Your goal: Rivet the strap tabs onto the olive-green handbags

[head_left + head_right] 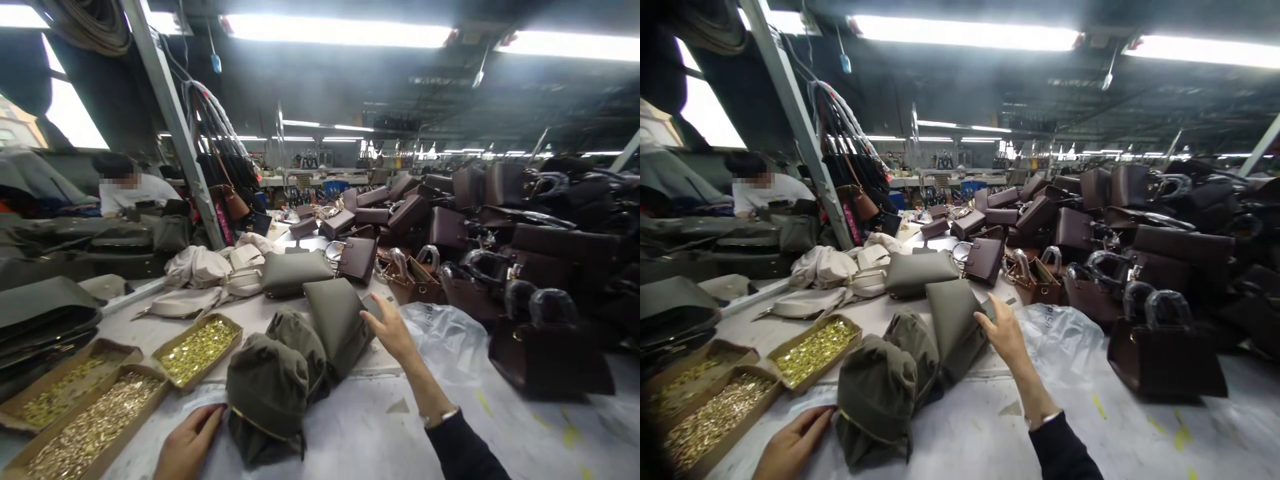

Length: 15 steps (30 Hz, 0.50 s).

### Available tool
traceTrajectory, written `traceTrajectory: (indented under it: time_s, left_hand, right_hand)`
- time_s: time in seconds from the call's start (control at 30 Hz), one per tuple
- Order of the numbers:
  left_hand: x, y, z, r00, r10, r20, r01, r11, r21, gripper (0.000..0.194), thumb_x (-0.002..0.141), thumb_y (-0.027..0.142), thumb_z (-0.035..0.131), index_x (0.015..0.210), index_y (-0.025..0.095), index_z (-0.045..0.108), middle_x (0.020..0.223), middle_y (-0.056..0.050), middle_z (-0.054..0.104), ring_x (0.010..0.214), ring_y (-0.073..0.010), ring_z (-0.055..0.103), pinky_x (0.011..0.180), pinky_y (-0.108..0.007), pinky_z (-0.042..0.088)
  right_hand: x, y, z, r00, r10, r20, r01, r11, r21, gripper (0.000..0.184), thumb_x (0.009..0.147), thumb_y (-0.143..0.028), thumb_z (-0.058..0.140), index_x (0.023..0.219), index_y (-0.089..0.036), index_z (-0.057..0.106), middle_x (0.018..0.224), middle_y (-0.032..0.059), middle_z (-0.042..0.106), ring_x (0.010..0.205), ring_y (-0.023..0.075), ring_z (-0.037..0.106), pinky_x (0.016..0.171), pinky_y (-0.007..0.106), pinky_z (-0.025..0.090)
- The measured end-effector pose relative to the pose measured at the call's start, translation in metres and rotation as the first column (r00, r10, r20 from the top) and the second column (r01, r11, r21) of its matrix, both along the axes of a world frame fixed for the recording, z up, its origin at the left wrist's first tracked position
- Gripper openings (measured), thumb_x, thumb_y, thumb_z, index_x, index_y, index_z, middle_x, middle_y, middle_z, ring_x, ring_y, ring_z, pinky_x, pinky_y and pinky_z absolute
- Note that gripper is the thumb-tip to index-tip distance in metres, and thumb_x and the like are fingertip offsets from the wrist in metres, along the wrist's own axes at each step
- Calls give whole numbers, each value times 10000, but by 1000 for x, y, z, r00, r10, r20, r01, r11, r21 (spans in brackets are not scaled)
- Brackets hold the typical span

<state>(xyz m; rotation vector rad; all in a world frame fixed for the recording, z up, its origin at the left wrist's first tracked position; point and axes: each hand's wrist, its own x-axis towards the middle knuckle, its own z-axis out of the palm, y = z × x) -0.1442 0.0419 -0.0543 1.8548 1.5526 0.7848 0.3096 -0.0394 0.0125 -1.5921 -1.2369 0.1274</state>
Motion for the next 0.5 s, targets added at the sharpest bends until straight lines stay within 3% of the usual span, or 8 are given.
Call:
traceTrajectory:
  time_s: [0.13,0.23,0.3,0.4,0.5]
  left_hand:
    - [0,-4,2,1000,-19,20,19,1000,25,406,701,631,623,785,280,809,903,-26,816,912,-323,754,859,-386,595]
    - [0,-6,2,999,-19,43,17,999,44,400,735,614,627,817,263,803,908,-25,812,899,-303,749,834,-352,590]
    - [-1,-7,1,998,-21,59,19,999,34,410,757,608,622,838,245,794,861,-25,803,810,-280,740,769,-334,588]
    - [-1,-10,1,996,-30,81,31,1000,-2,421,792,605,603,837,224,777,782,-23,779,652,-242,689,658,-315,567]
    - [2,-17,6,993,-34,109,33,999,13,402,817,581,603,821,215,767,779,-27,770,627,-225,664,637,-306,550]
  right_hand:
    - [-7,34,-5,992,122,-15,-121,993,11,504,892,-641,586,1062,-200,761,1008,103,759,988,307,693,913,452,560]
    - [-25,49,-1,982,190,-4,-189,980,57,495,965,-610,475,1011,-210,763,919,68,734,890,250,686,787,355,567]
    - [-36,51,12,980,197,29,-199,976,85,457,980,-571,482,948,-211,762,875,59,687,862,235,648,770,339,533]
    - [-51,36,42,967,229,110,-239,967,87,329,963,-482,586,844,-223,751,792,34,601,825,223,574,779,343,457]
    - [-75,-4,67,892,319,321,-343,939,20,249,1002,-337,571,848,-225,732,747,17,556,776,201,517,763,350,390]
